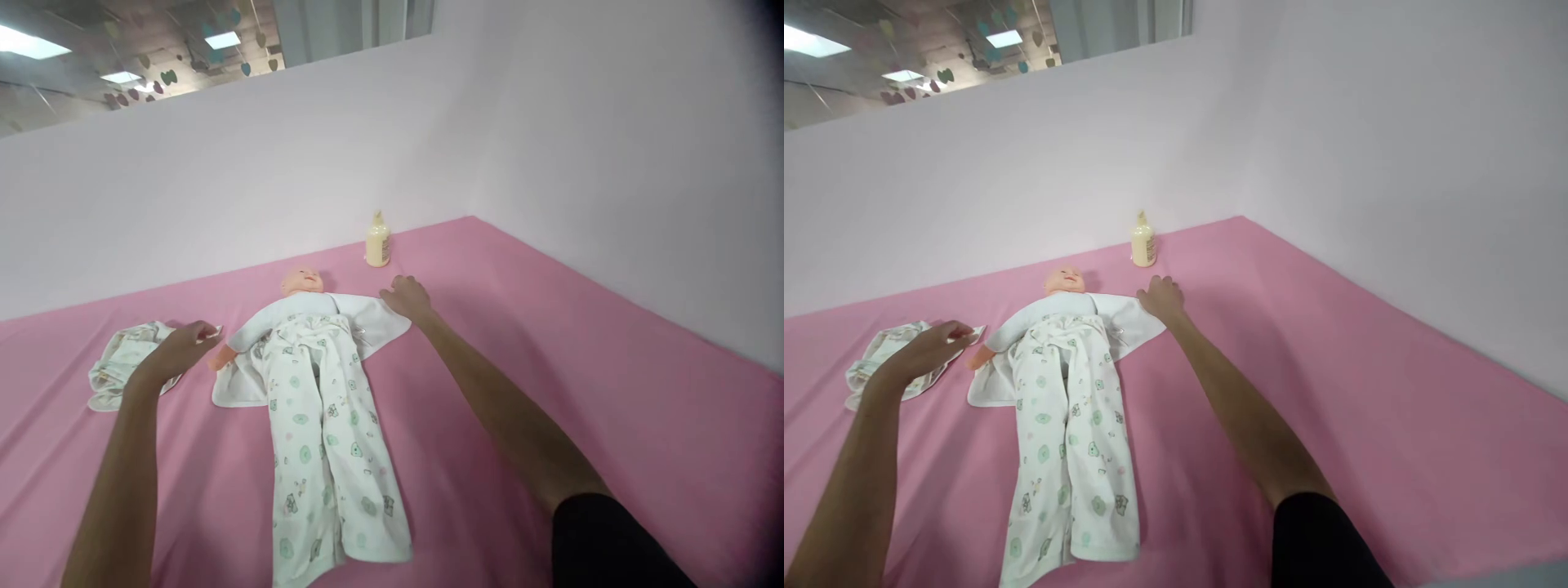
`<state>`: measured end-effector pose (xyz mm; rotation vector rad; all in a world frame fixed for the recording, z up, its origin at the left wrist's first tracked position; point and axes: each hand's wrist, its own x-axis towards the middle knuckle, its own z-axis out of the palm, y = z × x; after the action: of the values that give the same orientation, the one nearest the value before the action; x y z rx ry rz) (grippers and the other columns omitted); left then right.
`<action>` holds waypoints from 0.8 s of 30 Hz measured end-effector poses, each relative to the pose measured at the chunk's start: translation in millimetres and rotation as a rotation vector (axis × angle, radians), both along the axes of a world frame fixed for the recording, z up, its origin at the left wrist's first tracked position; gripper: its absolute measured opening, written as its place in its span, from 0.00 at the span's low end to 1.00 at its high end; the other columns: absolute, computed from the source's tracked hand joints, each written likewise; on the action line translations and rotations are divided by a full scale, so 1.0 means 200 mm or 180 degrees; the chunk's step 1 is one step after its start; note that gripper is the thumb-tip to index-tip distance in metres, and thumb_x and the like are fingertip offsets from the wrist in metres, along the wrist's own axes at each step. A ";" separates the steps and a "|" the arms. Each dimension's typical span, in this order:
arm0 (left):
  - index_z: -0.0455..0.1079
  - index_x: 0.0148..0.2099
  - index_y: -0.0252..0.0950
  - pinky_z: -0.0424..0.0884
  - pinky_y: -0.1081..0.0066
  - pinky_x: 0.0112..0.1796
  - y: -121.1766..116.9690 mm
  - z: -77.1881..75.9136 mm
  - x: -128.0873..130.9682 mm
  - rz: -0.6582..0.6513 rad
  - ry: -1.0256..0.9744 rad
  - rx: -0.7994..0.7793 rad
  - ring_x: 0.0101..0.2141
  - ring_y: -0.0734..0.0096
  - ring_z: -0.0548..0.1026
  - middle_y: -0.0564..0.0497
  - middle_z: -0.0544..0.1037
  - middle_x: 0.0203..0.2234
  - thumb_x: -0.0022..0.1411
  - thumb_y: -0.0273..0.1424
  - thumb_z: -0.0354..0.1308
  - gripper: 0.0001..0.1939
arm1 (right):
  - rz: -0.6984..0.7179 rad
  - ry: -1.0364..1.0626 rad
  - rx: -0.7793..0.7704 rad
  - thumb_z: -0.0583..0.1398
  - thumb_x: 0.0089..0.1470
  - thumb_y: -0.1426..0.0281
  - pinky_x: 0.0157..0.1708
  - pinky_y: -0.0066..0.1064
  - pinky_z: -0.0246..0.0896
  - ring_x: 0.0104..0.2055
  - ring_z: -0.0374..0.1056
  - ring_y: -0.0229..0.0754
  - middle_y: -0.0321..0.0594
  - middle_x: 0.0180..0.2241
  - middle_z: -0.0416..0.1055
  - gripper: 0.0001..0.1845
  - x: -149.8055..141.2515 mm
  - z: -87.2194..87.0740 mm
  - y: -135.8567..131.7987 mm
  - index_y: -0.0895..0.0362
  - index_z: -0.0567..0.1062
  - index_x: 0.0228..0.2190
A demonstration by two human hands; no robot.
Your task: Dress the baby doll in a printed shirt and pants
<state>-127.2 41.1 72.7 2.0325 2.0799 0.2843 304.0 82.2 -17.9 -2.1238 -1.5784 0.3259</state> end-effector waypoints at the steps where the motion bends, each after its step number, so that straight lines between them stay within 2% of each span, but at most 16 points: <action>1: 0.71 0.49 0.41 0.72 0.61 0.46 0.01 0.01 0.10 -0.0109 -0.0001 0.0172 0.49 0.53 0.74 0.46 0.77 0.51 0.61 0.51 0.52 0.23 | -0.0064 -0.0031 -0.0096 0.55 0.58 0.63 0.43 0.40 0.62 0.49 0.69 0.55 0.57 0.47 0.71 0.18 0.02 0.01 0.00 0.62 0.73 0.45; 4: 0.67 0.56 0.39 0.69 0.64 0.52 0.05 0.02 0.44 -0.0858 -0.0077 0.0561 0.52 0.58 0.72 0.46 0.73 0.55 0.65 0.47 0.48 0.24 | -0.0094 -0.0063 -0.0398 0.55 0.58 0.62 0.42 0.41 0.62 0.47 0.71 0.56 0.56 0.42 0.74 0.18 0.06 0.03 0.00 0.61 0.74 0.42; 7: 0.66 0.57 0.36 0.64 0.63 0.57 0.13 -0.01 0.77 -0.1570 0.0056 0.0765 0.56 0.59 0.69 0.45 0.71 0.56 0.68 0.42 0.46 0.22 | -0.0027 -0.0049 -0.0561 0.57 0.57 0.60 0.41 0.41 0.62 0.45 0.72 0.55 0.55 0.41 0.74 0.18 0.10 0.02 0.01 0.60 0.75 0.41; 9: 0.67 0.56 0.35 0.63 0.62 0.56 0.20 -0.04 0.95 -0.1896 0.0388 0.0613 0.56 0.57 0.68 0.43 0.72 0.56 0.68 0.38 0.46 0.20 | -0.0026 0.0021 -0.0607 0.57 0.57 0.60 0.41 0.41 0.62 0.46 0.72 0.55 0.55 0.41 0.75 0.18 0.11 0.00 0.01 0.59 0.76 0.41; 11: 0.70 0.50 0.33 0.67 0.64 0.51 0.28 -0.08 1.08 -0.1937 0.0893 0.0242 0.52 0.57 0.72 0.41 0.75 0.51 0.66 0.32 0.46 0.16 | -0.0037 0.0119 -0.0646 0.58 0.57 0.60 0.41 0.41 0.63 0.46 0.72 0.56 0.54 0.40 0.75 0.17 0.13 -0.02 0.02 0.59 0.76 0.40; 13: 0.72 0.45 0.32 0.68 0.66 0.44 0.34 -0.12 1.16 -0.1881 0.1210 -0.0014 0.46 0.57 0.74 0.40 0.77 0.45 0.63 0.27 0.47 0.14 | -0.0040 0.0218 -0.0660 0.59 0.55 0.61 0.40 0.41 0.63 0.45 0.73 0.57 0.55 0.39 0.75 0.16 0.15 -0.04 0.03 0.60 0.76 0.39; 16: 0.73 0.42 0.32 0.68 0.68 0.39 0.40 -0.15 1.21 -0.1881 0.1371 -0.0181 0.42 0.58 0.76 0.41 0.78 0.41 0.59 0.27 0.51 0.12 | 0.0022 0.0436 -0.0581 0.63 0.50 0.62 0.37 0.39 0.64 0.43 0.73 0.55 0.55 0.38 0.75 0.16 0.18 -0.07 0.06 0.60 0.75 0.39; 21: 0.71 0.50 0.35 0.67 0.70 0.43 0.46 -0.17 1.23 -0.2002 0.1513 -0.0340 0.47 0.58 0.74 0.43 0.77 0.48 0.54 0.31 0.58 0.20 | 0.0302 0.1050 -0.0359 0.64 0.45 0.74 0.29 0.30 0.63 0.30 0.71 0.44 0.44 0.29 0.74 0.11 0.21 -0.11 0.12 0.59 0.74 0.35; 24: 0.69 0.56 0.36 0.67 0.69 0.46 0.49 -0.19 1.23 -0.2051 0.1561 -0.0381 0.51 0.56 0.72 0.42 0.74 0.52 0.54 0.32 0.60 0.26 | 0.0252 0.1369 -0.0060 0.61 0.46 0.77 0.26 0.28 0.61 0.25 0.68 0.39 0.38 0.23 0.71 0.06 0.23 -0.14 0.13 0.58 0.73 0.30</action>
<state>119.6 139.3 33.7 2.7373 1.4562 -0.4756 349.5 108.2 -45.7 -1.8474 -1.4068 0.7692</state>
